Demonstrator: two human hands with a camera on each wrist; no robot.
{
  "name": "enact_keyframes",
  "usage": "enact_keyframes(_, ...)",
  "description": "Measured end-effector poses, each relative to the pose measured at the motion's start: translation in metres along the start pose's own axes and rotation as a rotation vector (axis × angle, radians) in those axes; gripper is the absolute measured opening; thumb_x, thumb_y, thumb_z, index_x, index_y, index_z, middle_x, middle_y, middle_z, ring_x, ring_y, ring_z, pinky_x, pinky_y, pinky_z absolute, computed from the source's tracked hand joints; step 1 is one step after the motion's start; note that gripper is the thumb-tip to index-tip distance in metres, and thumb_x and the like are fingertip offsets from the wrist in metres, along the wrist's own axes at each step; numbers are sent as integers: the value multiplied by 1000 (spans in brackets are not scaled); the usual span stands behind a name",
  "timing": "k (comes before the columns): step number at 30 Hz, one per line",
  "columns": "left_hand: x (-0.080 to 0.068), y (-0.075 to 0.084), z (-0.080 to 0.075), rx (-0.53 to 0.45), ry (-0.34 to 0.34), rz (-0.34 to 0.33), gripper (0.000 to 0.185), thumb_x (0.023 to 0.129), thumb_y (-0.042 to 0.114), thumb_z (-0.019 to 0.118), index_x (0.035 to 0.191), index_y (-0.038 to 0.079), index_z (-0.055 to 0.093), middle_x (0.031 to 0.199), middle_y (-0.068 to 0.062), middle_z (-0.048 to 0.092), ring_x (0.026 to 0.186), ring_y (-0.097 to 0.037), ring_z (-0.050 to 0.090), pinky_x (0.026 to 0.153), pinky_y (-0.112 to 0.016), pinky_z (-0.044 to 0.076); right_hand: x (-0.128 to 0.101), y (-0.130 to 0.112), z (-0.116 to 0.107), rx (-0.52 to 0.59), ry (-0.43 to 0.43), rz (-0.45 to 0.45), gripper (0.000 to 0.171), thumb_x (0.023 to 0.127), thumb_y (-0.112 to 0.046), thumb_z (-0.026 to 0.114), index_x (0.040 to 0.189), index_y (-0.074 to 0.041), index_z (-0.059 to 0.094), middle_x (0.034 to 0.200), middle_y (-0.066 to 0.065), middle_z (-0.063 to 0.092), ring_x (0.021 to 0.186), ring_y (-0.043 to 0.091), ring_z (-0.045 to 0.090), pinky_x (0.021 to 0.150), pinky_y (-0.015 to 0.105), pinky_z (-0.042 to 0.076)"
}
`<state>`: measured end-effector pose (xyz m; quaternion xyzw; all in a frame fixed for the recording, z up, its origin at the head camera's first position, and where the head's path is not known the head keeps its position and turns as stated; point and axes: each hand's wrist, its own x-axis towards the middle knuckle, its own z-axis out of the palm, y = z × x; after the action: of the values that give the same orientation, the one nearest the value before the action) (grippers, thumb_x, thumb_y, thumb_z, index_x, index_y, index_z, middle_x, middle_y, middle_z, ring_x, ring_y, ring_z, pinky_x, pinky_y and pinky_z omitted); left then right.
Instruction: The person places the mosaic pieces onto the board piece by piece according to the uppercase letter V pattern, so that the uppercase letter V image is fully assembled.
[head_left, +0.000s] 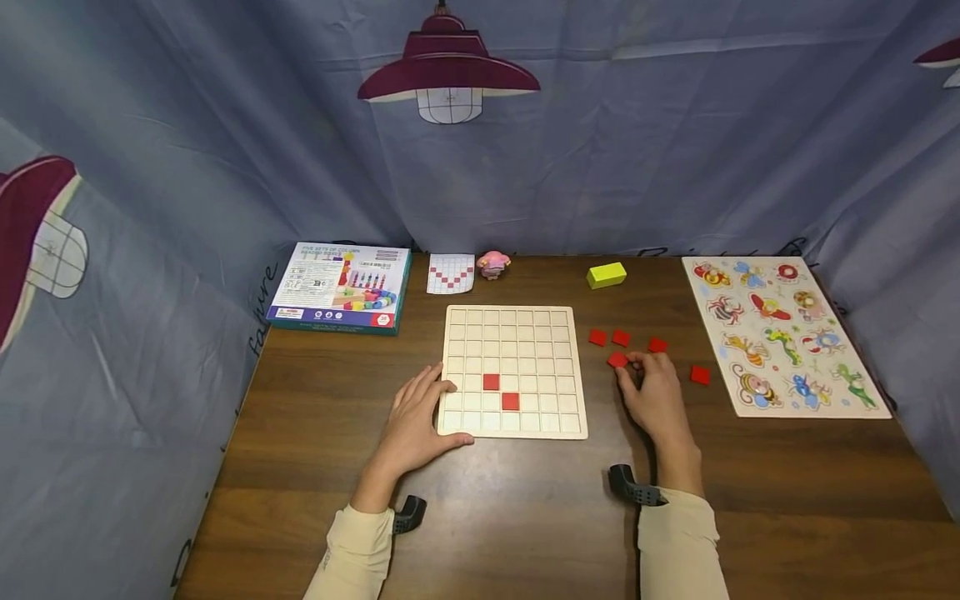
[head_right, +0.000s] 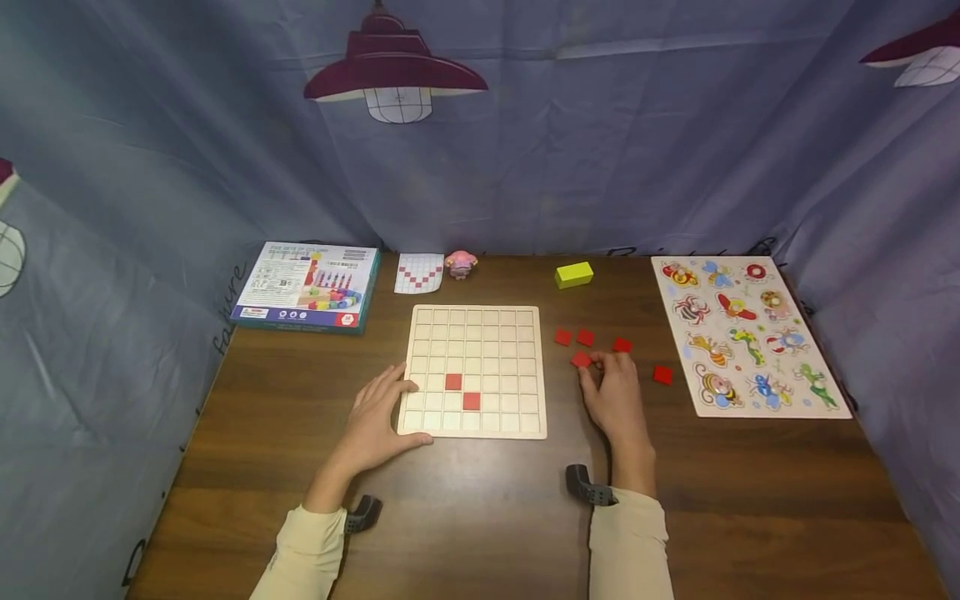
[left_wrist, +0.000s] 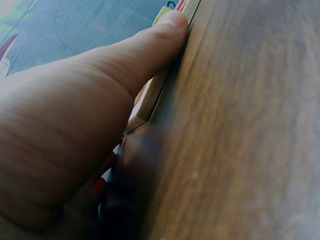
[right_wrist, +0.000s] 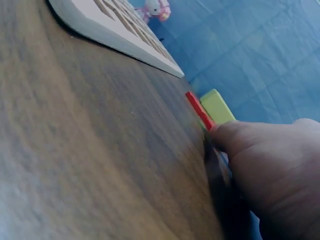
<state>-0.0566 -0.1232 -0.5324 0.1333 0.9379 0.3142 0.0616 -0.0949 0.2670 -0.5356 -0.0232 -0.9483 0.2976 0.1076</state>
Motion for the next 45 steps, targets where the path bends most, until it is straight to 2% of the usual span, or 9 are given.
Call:
enact_keyframes(5,-3,1,-1,8,3,7,81,70,59,88,130,16,56,167,-8,32,157,-29,24,124,-58,21,-4,-5,2,31,3,-28,27,96,-10,68,113,9,63,106,23,56,98,39,55,88,51,44)
enact_keyframes(10,-5,1,-1,6,-12,-1,81,71,59,88,132,16,56,168,-7,31,157,-28,23,125,-57,20,-5,-19,6,55,-31,-103,27,96,-10,69,114,9,64,104,20,57,97,34,53,85,45,43)
enact_keyframes(16,-5,2,2,0,15,23,80,70,57,89,130,15,57,166,-9,33,155,-32,27,123,-58,22,-4,-52,17,109,-59,-231,29,93,-10,73,115,7,65,103,18,58,96,31,54,82,43,46)
enact_keyframes(21,-4,2,3,1,21,23,80,70,56,89,130,15,57,166,-10,34,155,-32,28,123,-59,23,0,-83,36,114,-126,-296,29,93,-16,74,116,0,67,103,12,61,92,23,53,80,40,46)
enact_keyframes(27,-4,0,2,0,3,-8,80,71,59,87,131,17,56,168,-7,31,157,-28,24,125,-57,21,3,-115,61,93,-228,-356,28,95,-20,71,118,-3,68,104,7,61,93,21,53,83,38,47)
enact_keyframes(32,-6,-2,3,4,7,-4,80,71,60,87,131,18,56,167,-7,32,157,-28,25,124,-57,21,7,-133,78,14,-307,-409,30,98,-25,69,120,-6,68,107,4,61,101,21,58,92,40,50)
enact_keyframes(45,-3,-2,-1,31,23,23,80,71,63,85,131,18,56,167,-7,32,156,-29,26,124,-56,22,18,-155,94,-61,-345,-449,26,97,-28,71,116,-10,72,100,3,62,95,22,58,89,41,51)
